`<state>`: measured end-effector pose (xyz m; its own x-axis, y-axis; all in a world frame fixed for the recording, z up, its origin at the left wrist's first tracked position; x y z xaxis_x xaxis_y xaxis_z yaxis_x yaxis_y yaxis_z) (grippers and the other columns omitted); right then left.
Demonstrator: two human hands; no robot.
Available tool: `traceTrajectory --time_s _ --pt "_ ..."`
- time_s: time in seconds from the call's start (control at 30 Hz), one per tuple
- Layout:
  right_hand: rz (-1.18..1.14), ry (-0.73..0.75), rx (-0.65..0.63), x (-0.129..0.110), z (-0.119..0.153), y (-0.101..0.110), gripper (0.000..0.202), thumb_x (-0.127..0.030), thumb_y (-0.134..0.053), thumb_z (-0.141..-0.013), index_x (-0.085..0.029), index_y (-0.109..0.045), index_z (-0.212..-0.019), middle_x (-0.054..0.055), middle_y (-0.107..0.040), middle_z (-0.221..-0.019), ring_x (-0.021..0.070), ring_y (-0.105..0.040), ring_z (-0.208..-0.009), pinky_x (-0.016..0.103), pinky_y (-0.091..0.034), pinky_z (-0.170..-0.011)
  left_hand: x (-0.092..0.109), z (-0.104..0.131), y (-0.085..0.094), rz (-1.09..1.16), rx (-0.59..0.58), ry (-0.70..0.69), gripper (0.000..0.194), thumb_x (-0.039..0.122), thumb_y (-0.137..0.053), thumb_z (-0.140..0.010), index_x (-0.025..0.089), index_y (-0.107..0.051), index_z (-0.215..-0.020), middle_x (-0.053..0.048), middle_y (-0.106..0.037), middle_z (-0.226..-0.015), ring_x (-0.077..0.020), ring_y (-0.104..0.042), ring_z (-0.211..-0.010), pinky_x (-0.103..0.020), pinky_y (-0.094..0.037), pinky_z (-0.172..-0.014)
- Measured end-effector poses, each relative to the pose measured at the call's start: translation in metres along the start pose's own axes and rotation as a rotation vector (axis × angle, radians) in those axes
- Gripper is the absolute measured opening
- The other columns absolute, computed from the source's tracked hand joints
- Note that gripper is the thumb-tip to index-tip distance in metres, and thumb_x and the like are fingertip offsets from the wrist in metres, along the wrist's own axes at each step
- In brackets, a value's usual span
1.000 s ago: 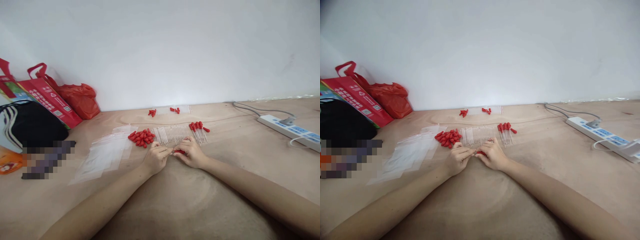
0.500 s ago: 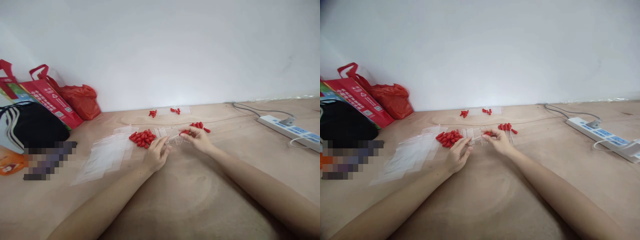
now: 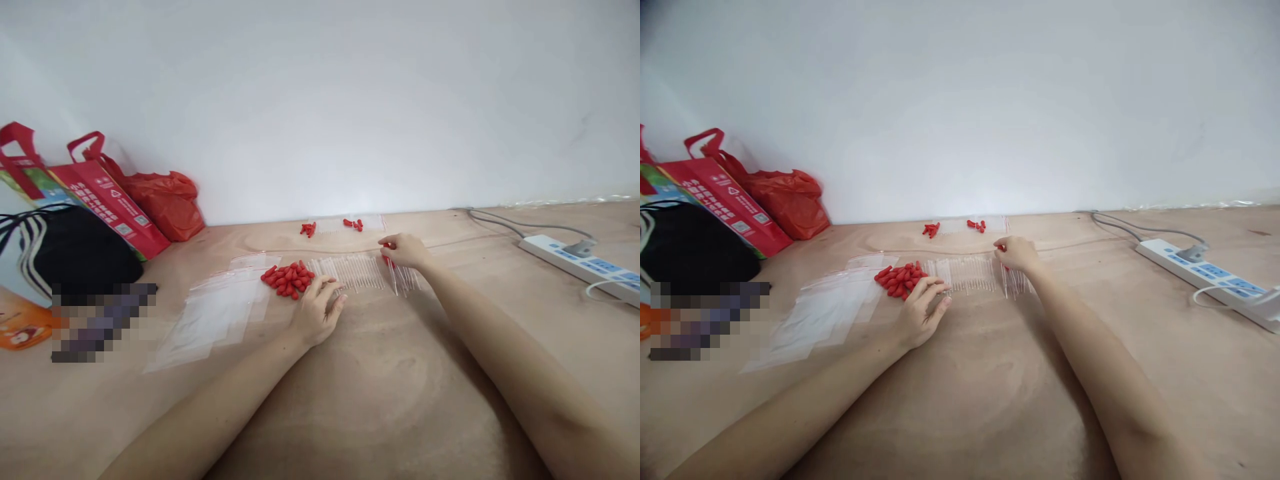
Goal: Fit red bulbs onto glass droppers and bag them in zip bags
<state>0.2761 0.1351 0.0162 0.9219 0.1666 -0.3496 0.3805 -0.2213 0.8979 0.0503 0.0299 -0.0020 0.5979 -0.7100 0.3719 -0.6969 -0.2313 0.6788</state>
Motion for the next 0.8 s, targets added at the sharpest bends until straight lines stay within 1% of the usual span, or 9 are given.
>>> traceTrajectory --time_s 0.07,0.13,0.27,0.4,0.47,0.53,0.63,0.7,0.8 --pt "0.106 0.002 -0.012 -0.004 0.0 -0.009 0.03 -0.026 -0.046 -0.072 -0.021 -0.062 -0.098 0.007 -0.066 -0.088 0.0254 -0.058 -0.085 0.04 -0.038 -0.074 0.0 0.0 0.0 -0.003 -0.007 -0.005 0.017 0.022 -0.044 -0.083 0.016 -0.054 -0.097 -0.009 -0.048 -0.1 -0.0177 -0.053 -0.091 -0.034 -0.043 -0.083" --pt "0.178 0.005 -0.015 -0.008 0.001 -0.017 0.033 -0.026 -0.043 -0.075 -0.018 -0.057 -0.103 0.009 -0.066 -0.088 0.027 -0.057 -0.088 0.043 -0.034 -0.078 0.0 0.0 0.0 -0.004 -0.009 -0.01 0.017 0.022 -0.044 -0.083 0.016 -0.054 -0.095 -0.009 -0.048 -0.099 -0.0174 -0.053 -0.089 -0.033 -0.044 -0.082" --pt "0.261 0.0 0.01 -0.013 0.004 -0.026 0.031 -0.025 -0.039 -0.079 -0.015 -0.052 -0.105 0.013 -0.064 -0.091 0.0257 -0.057 -0.088 0.042 -0.029 -0.08 0.0 0.0 -0.001 -0.008 -0.018 -0.017 0.016 0.022 -0.045 -0.083 0.015 -0.056 -0.092 -0.009 -0.048 -0.098 -0.0168 -0.054 -0.087 -0.033 -0.044 -0.08" --pt "0.268 -0.087 0.052 -0.013 0.007 -0.023 0.03 -0.024 -0.038 -0.08 -0.015 -0.05 -0.105 0.012 -0.063 -0.093 0.0235 -0.056 -0.087 0.038 -0.029 -0.079 0.0 0.001 -0.001 -0.009 -0.031 -0.021 0.016 0.022 -0.045 -0.083 0.016 -0.056 -0.091 -0.008 -0.049 -0.099 -0.0162 -0.054 -0.087 -0.032 -0.044 -0.08" --pt "0.25 -0.154 0.046 -0.013 0.008 -0.017 0.028 -0.025 -0.038 -0.079 -0.015 -0.053 -0.101 0.011 -0.063 -0.092 0.0228 -0.056 -0.086 0.035 -0.031 -0.076 0.0 0.001 -0.001 -0.007 -0.034 -0.026 0.015 0.022 -0.045 -0.083 0.016 -0.057 -0.09 -0.008 -0.049 -0.099 -0.0163 -0.054 -0.088 -0.032 -0.044 -0.081" --pt "0.215 -0.218 -0.019 -0.014 0.011 -0.012 0.026 -0.03 -0.041 -0.078 -0.016 -0.058 -0.092 0.012 -0.063 -0.089 0.0227 -0.057 -0.084 0.032 -0.035 -0.071 -0.001 0.001 -0.001 -0.008 -0.036 -0.03 0.015 0.022 -0.045 -0.083 0.016 -0.058 -0.089 -0.009 -0.049 -0.099 -0.017 -0.054 -0.089 -0.032 -0.044 -0.081" --pt "0.154 -0.264 -0.193 -0.019 0.016 -0.009 0.025 -0.036 -0.048 -0.073 -0.016 -0.062 -0.078 0.012 -0.064 -0.082 0.0222 -0.058 -0.078 0.028 -0.038 -0.063 0.0 0.001 -0.001 -0.008 -0.039 -0.038 0.016 0.022 -0.045 -0.083 0.015 -0.058 -0.087 -0.009 -0.049 -0.098 -0.0173 -0.053 -0.089 -0.032 -0.044 -0.08" --pt "0.143 -0.28 -0.278 -0.024 0.02 -0.009 0.021 -0.034 -0.053 -0.069 -0.016 -0.063 -0.074 0.012 -0.064 -0.081 0.0219 -0.059 -0.076 0.028 -0.039 -0.061 0.0 0.001 -0.001 -0.011 -0.041 -0.041 0.016 0.022 -0.045 -0.083 0.016 -0.058 -0.087 -0.009 -0.049 -0.098 -0.0167 -0.054 -0.087 -0.033 -0.044 -0.079" --pt "0.154 -0.317 -0.308 -0.028 0.022 -0.01 0.017 -0.027 -0.055 -0.065 -0.016 -0.063 -0.075 0.012 -0.063 -0.087 0.0223 -0.059 -0.076 0.029 -0.041 -0.061 0.0 0.001 -0.001 -0.021 -0.046 -0.039 0.016 0.022 -0.044 -0.084 0.016 -0.059 -0.086 -0.008 -0.05 -0.098 -0.0166 -0.054 -0.086 -0.033 -0.044 -0.078"
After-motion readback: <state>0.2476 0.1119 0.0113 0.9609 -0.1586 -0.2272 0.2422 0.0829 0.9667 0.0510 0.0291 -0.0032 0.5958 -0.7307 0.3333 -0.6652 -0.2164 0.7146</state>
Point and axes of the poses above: each hand's wrist, its own z-axis away from the middle knuckle, its own y-axis out of the back of the hand, x = y × z, the point moved 3 cm from there along -z, towards the middle knuckle
